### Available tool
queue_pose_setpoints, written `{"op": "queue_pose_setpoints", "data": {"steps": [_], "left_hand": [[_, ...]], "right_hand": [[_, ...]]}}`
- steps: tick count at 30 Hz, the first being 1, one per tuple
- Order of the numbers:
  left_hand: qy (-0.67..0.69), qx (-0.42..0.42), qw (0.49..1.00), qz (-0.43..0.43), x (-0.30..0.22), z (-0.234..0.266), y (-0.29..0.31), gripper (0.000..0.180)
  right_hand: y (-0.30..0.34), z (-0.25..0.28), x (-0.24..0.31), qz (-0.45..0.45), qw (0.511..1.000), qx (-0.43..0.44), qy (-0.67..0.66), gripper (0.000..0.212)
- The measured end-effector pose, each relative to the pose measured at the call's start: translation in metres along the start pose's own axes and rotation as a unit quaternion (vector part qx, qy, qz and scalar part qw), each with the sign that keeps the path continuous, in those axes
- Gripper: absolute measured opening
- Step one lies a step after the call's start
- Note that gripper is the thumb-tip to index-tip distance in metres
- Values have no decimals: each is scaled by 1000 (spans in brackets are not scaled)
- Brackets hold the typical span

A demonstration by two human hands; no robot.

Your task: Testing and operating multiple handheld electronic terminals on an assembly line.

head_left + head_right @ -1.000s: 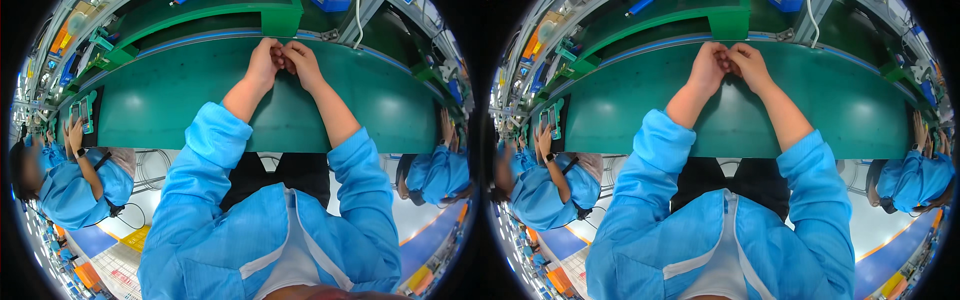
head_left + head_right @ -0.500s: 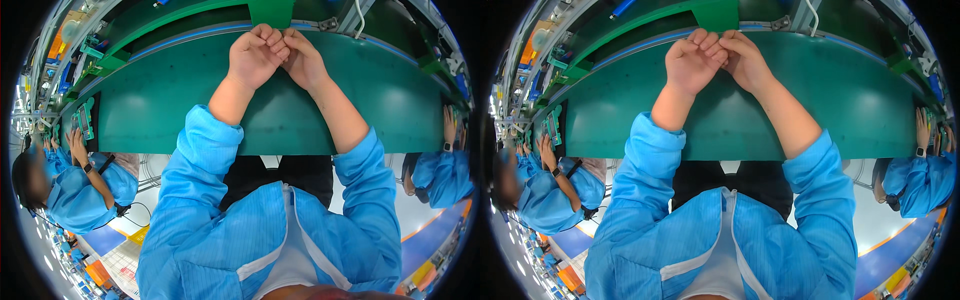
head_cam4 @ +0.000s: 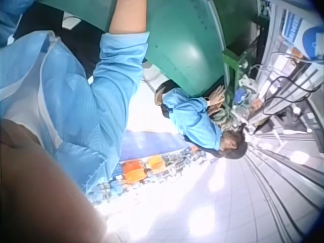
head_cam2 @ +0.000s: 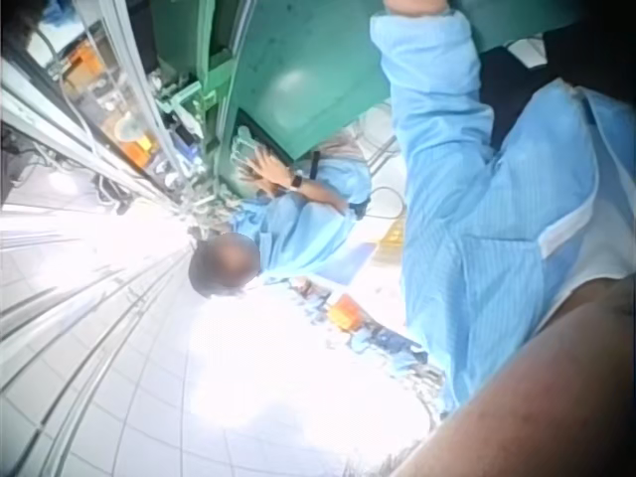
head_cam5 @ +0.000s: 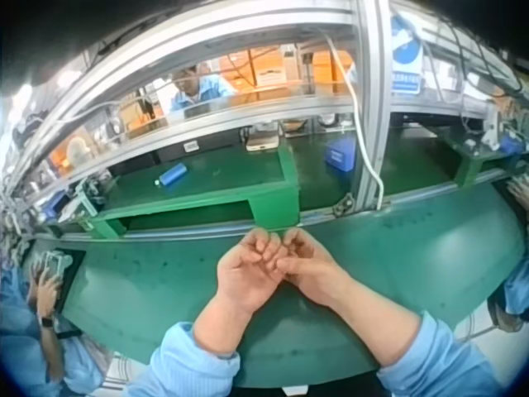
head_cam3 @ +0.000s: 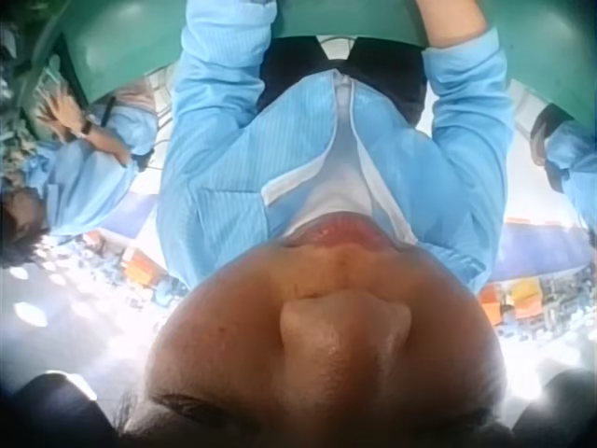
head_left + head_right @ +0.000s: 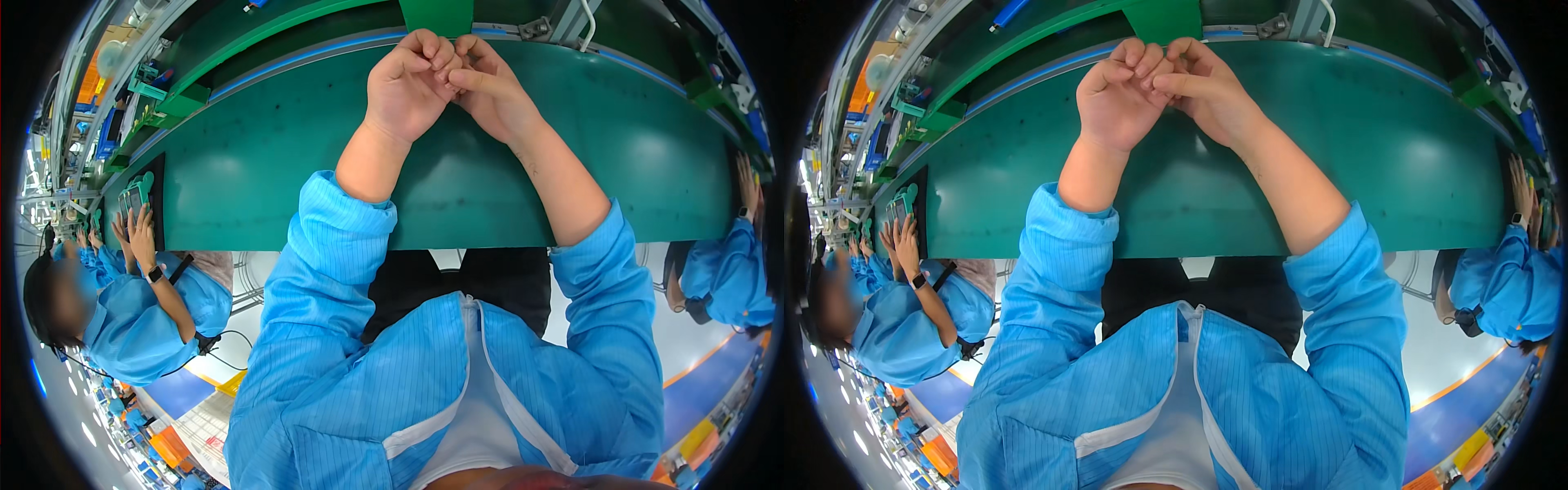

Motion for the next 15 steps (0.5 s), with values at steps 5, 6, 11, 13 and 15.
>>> {"op": "queue_pose_setpoints", "data": {"steps": [5, 6, 11, 13, 15], "left_hand": [[-71, -4, 997, -25, -4, 0, -1, 9], [-71, -4, 997, -26, -4, 1, -2, 9], [-77, -4, 997, -29, -3, 2, 0, 11], [-77, -10, 997, -32, -4, 3, 1, 10], [-76, -16, 996, -33, -4, 4, 2, 10]], "right_hand": [[1, -1, 4, 7, 996, -5, 90, 34], [1, -1, 4, 7, 994, 5, 110, 35], [3, -2, 2, 4, 995, 6, 104, 35], [3, -1, 0, 1, 995, 5, 102, 35], [3, -1, -1, 4, 995, 7, 101, 36]]}}
Point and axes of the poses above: each hand's wrist, its own y-axis away from the middle knuckle, its own z-axis out of the back of the hand, x = y × z, the point moved 10 cm from there along -y, towards the middle knuckle, and after that the axes turned 1 degree about -y, right-handed, at the moved point
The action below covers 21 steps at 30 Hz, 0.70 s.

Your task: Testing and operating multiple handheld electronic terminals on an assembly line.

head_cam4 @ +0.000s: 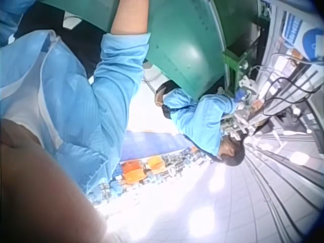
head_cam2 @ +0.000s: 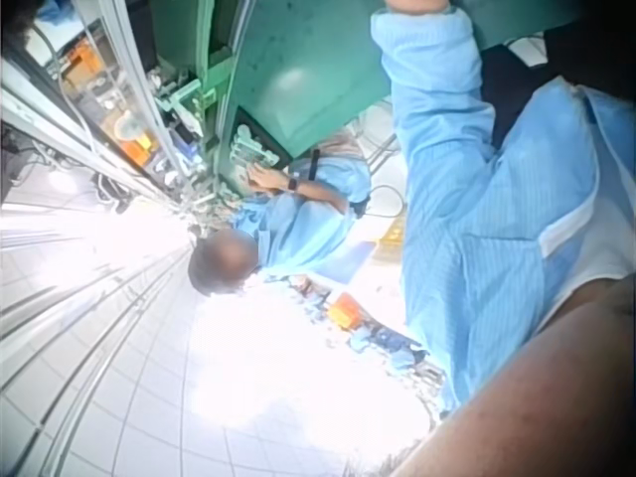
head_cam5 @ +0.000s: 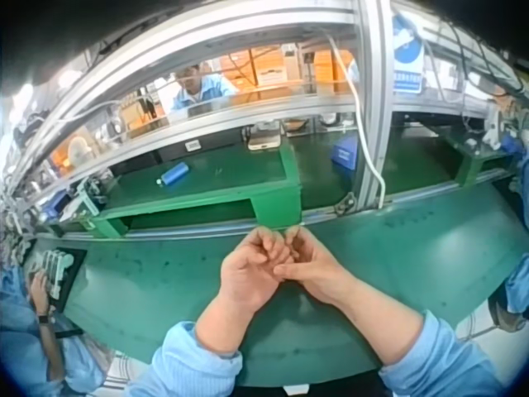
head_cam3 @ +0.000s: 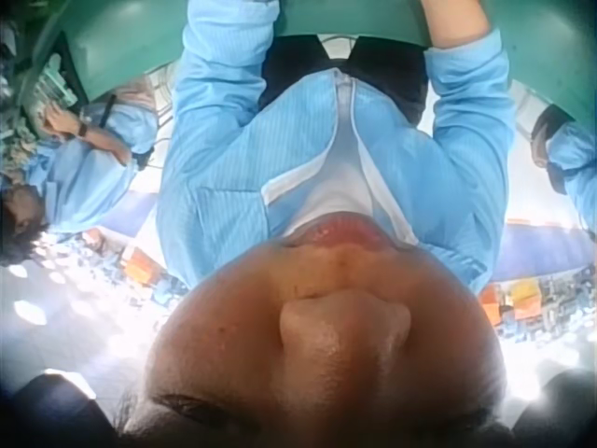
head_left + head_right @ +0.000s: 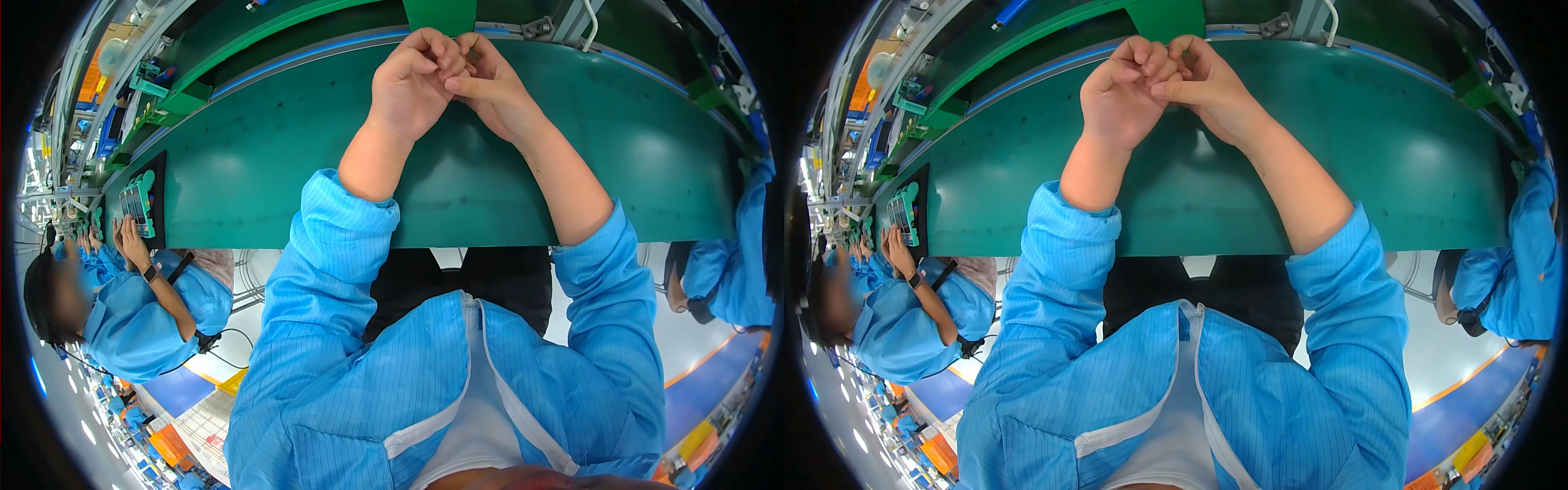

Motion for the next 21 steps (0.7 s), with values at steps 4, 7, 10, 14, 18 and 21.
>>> {"op": "queue_pose_setpoints", "data": {"steps": [4, 7, 10, 14, 18, 21], "left_hand": [[49, 3, 999, 7, -3, -3, -1, 10], [69, 16, 997, 10, -4, -4, -2, 10], [85, 20, 996, 11, -4, -4, -2, 10], [86, 28, 996, 12, -4, -5, -2, 11], [73, 28, 997, 6, -3, -6, -1, 12], [59, 22, 998, 4, -4, -5, 0, 13]], "right_hand": [[-2, -6, 3, -1, 1000, 15, -21, 37], [-4, -6, 3, 0, 999, 14, -49, 41], [-3, -8, 3, 3, 999, 32, -42, 43], [-2, -9, 5, 4, 999, 29, -34, 44], [0, -9, 5, -1, 999, 23, -35, 44], [1, -9, 5, 2, 999, 25, -38, 43]]}}
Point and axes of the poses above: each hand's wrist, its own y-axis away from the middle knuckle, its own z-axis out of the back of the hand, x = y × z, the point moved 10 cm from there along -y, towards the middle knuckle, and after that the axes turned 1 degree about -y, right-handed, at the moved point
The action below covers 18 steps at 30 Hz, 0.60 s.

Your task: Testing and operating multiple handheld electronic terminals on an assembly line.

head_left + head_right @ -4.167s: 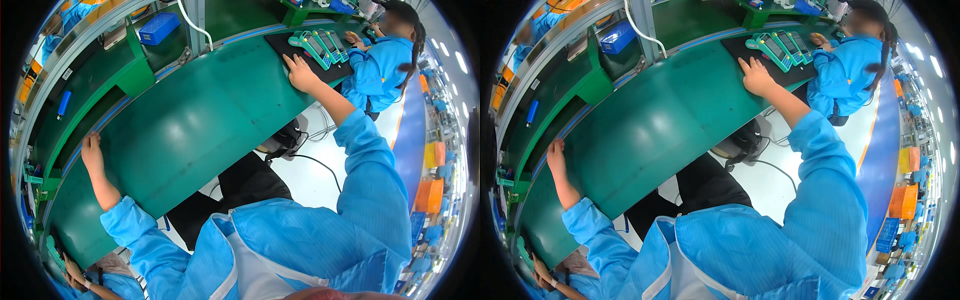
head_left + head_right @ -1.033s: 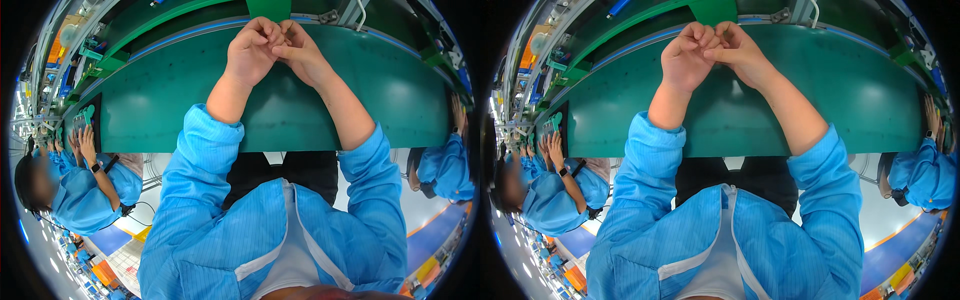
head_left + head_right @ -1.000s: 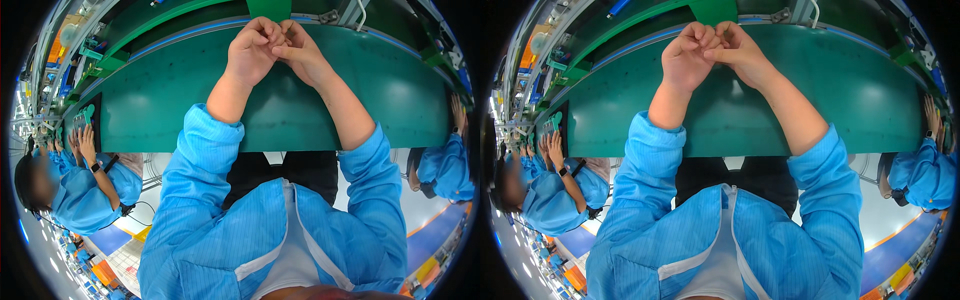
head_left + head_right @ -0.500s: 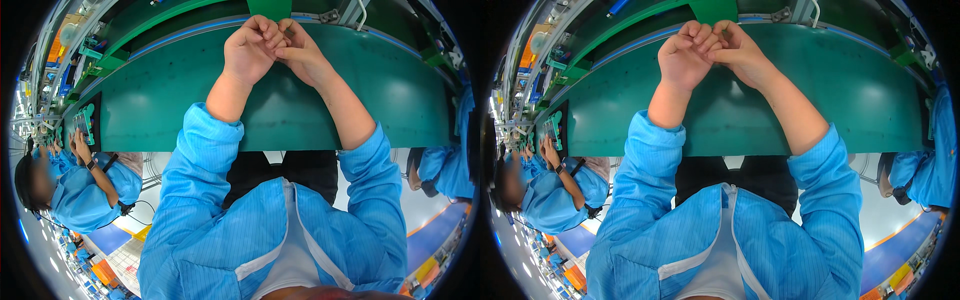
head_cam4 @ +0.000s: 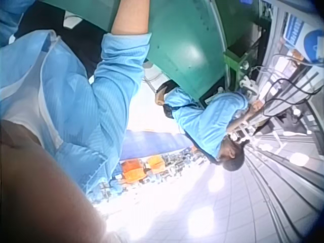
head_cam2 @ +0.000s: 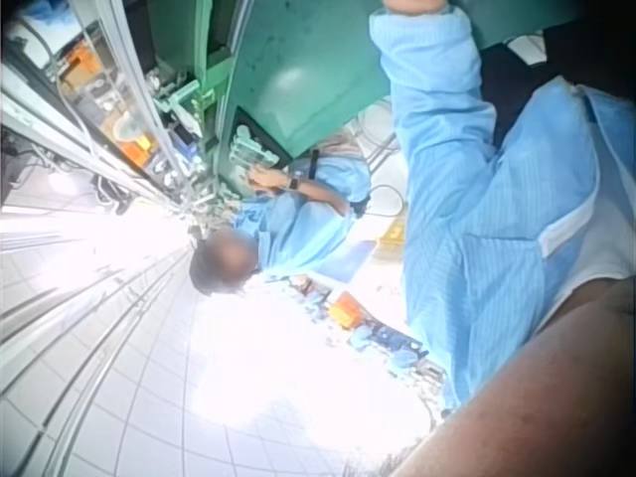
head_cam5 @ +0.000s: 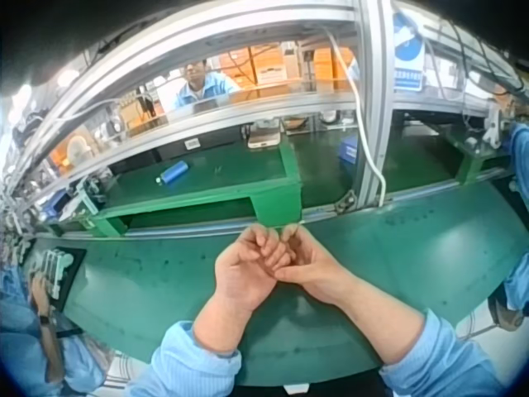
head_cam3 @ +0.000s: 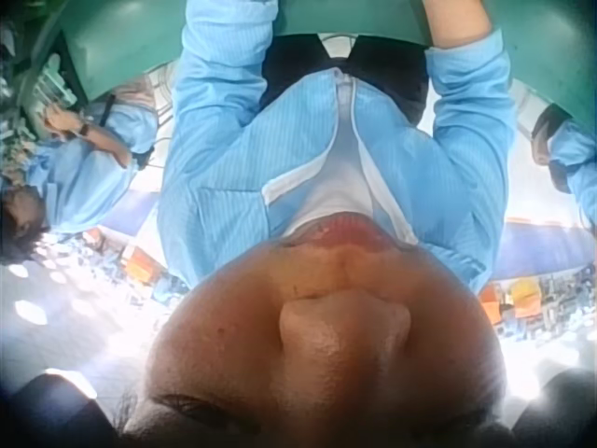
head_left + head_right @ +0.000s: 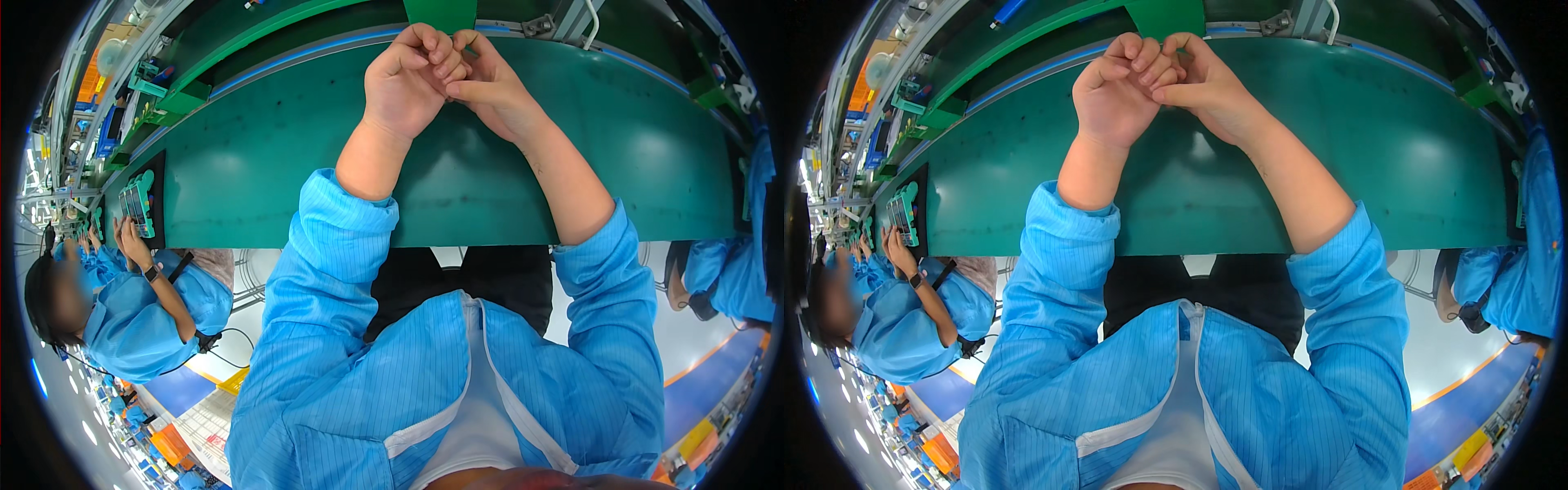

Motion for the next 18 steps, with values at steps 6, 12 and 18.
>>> {"op": "queue_pose_setpoints", "data": {"steps": [6, 12, 18], "left_hand": [[-58, -1, 998, -6, -3, 0, 1, 13], [-120, 10, 993, -14, -3, 1, 1, 13], [-342, -119, 929, -80, -22, 4, 15, 15]], "right_hand": [[-2, -1, -1, 2, 1000, 7, 23, 41], [-2, 0, -5, 0, 1000, 3, 30, 42], [-4, -2, -17, -47, 996, -23, 78, 52]]}}
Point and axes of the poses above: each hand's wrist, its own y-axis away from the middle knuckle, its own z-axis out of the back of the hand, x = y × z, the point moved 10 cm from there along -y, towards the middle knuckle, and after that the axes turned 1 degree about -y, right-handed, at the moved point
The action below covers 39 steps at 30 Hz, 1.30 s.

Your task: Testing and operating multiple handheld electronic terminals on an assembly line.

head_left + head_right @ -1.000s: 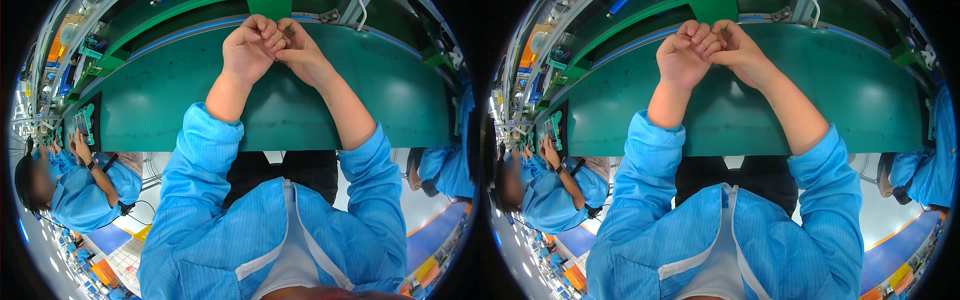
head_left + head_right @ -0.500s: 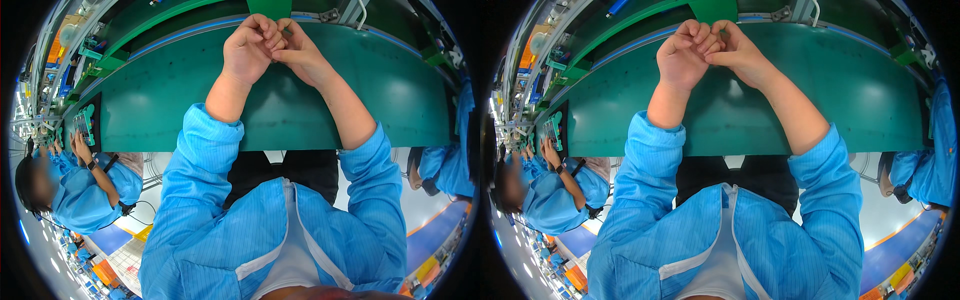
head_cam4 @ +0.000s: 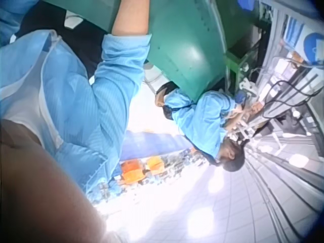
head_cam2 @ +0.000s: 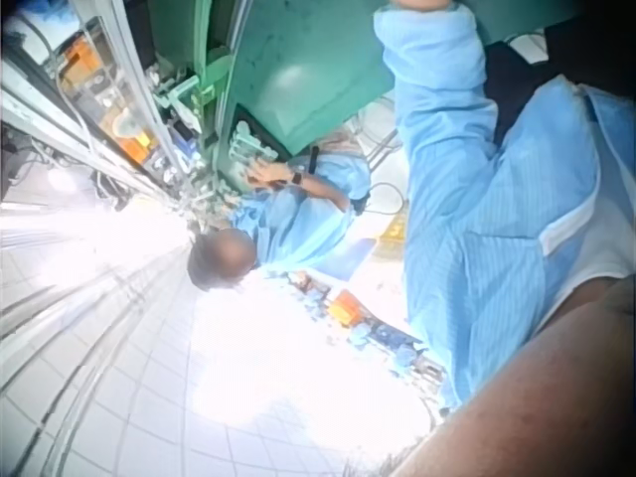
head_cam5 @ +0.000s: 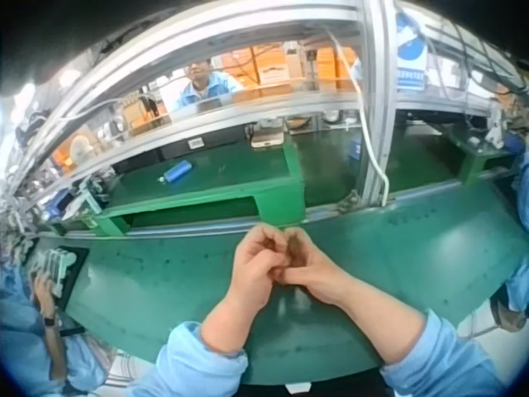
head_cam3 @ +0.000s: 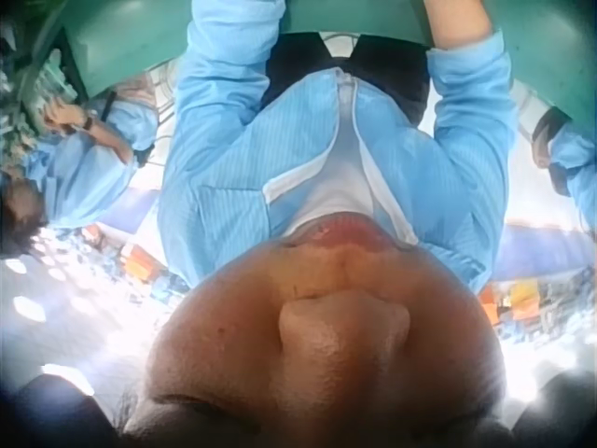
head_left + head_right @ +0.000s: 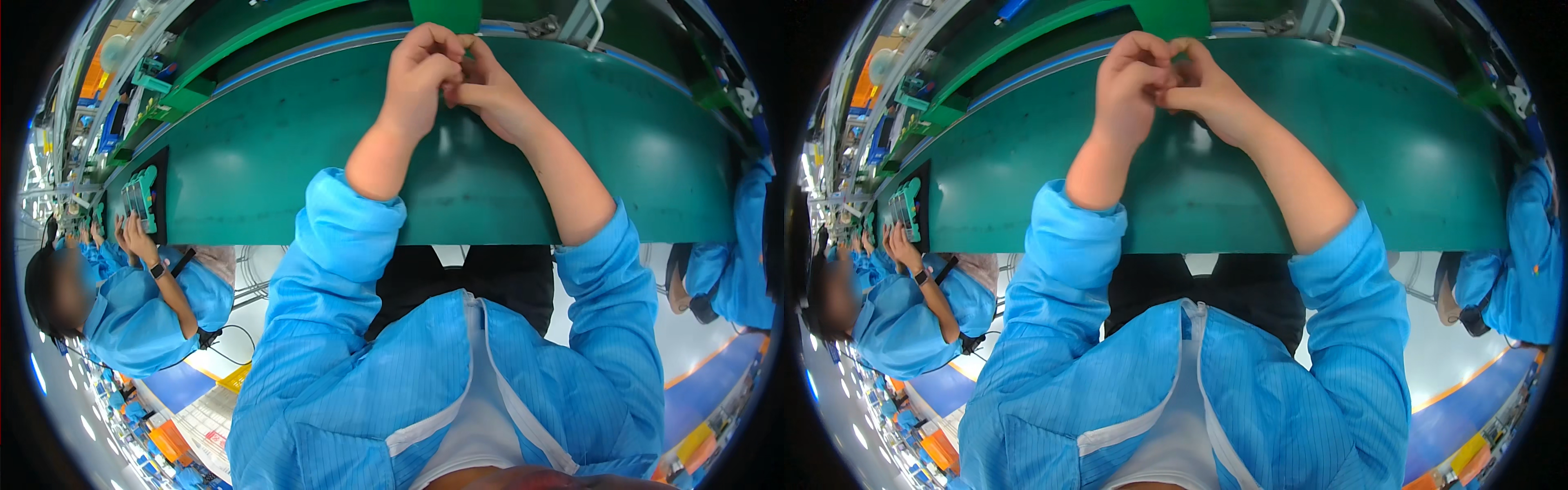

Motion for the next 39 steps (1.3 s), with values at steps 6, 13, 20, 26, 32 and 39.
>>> {"op": "queue_pose_setpoints", "data": {"steps": [6, 13, 20, 26, 32, 39], "left_hand": [[-270, -85, 945, -163, -38, 22, 29, 16], [-428, -93, 873, -214, -78, 11, 82, 16], [-468, -89, 850, -225, -88, 13, 90, 19], [-499, -42, 829, -247, -87, 2, 92, 20], [-513, -9, 820, -252, -88, -4, 92, 23], [-510, 12, 822, -254, -87, -7, 93, 24]], "right_hand": [[7, -25, -19, 10, 991, -70, 112, 74], [44, -58, -16, -80, 960, -129, 237, 24], [43, -58, -17, -124, 925, -112, 341, 21], [43, -53, -19, -106, 904, -109, 400, 17], [38, -39, -24, -27, 904, -103, 414, 18], [37, -38, -24, -6, 895, -79, 439, 21]]}}
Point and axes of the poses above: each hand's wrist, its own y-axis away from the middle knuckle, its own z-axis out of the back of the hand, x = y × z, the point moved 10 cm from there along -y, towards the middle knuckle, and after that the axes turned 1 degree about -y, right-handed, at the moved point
